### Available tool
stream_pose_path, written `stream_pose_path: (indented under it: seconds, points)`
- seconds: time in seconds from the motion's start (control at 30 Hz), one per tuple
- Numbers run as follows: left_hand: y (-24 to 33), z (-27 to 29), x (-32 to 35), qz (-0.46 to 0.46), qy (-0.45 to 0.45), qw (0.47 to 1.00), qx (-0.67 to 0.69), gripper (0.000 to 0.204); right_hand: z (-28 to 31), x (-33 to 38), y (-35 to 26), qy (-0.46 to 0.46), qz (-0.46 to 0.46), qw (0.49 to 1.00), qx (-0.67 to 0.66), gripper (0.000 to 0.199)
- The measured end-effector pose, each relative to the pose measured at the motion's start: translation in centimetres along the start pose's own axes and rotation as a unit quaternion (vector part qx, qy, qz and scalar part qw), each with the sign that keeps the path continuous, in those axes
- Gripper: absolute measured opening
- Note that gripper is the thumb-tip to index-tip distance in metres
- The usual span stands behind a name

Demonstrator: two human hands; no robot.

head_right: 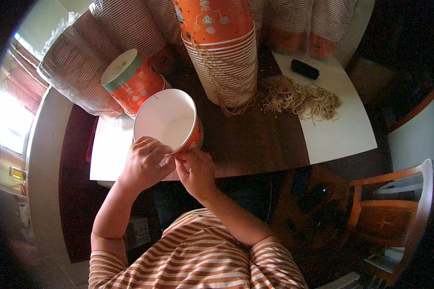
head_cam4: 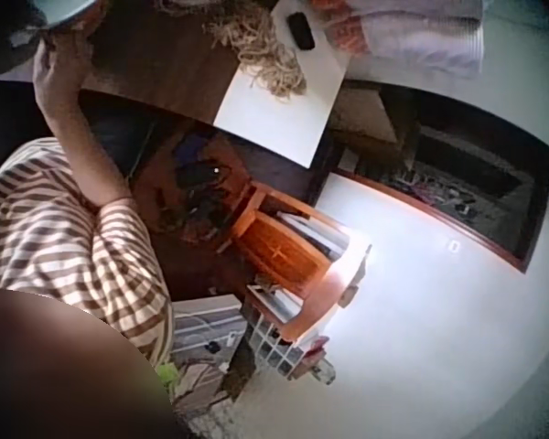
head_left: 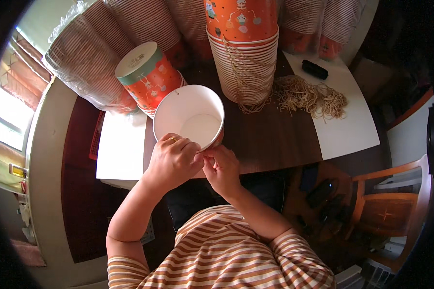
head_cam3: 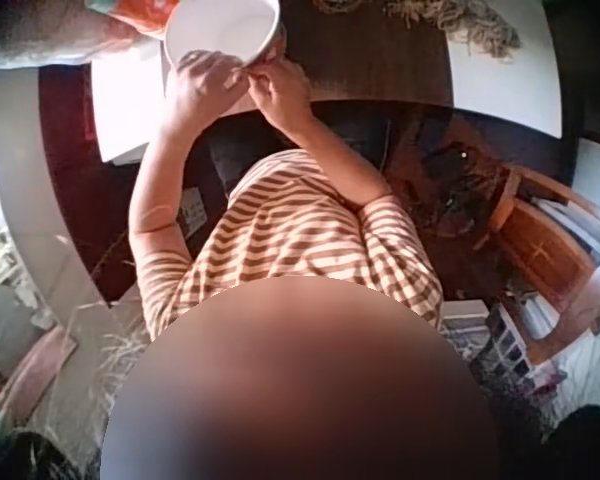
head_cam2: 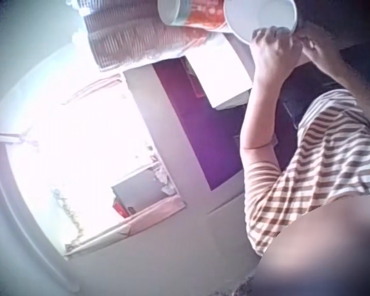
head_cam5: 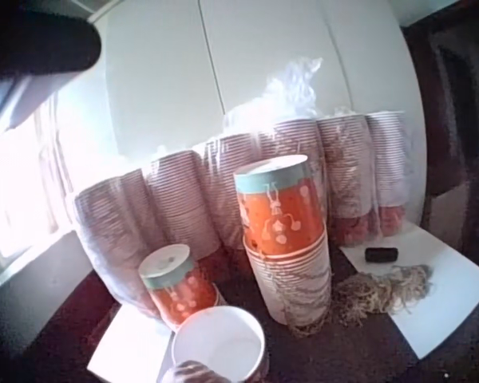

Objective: Tying decorative strings onto paper bowls.

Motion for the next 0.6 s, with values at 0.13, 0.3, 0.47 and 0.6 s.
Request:
stream_pose_path:
  seconds: [0.13, 0.3, 0.47, 0.6]
  points:
    - [0.10, 0.14, -0.44, -0.002, -0.039, 0.999, 0.004, 0.011, -0.02, -0.07, 0.04, 0.008, 0.010, 1.000, -0.013, 0.014]
    - [-0.04, 0.19, -0.63, 0.002, -0.067, 0.998, -0.001, 0.009, -0.03, -0.17, -0.09, 0.008, 0.001, 1.000, -0.029, 0.014]
    - [-0.33, 0.27, -0.41, -0.014, -0.075, 0.997, -0.006, 0.009, -0.04, -0.61, -0.78, -0.005, 0.030, 0.999, -0.011, 0.016]
    - [-0.49, 0.38, -0.33, -0.013, -0.083, 0.997, -0.003, 0.010, -0.33, -0.68, -0.69, -0.012, 0.029, 0.999, -0.008, 0.017]
Point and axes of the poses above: each hand's wrist, its own x-axis away from the middle knuckle, its own z-axis out of the back of the hand, y = z × x, the point moved 7 cm from there along -x, towards the middle knuckle, and after that the axes turned 13 degrees about -z, right-handed, at the moved point
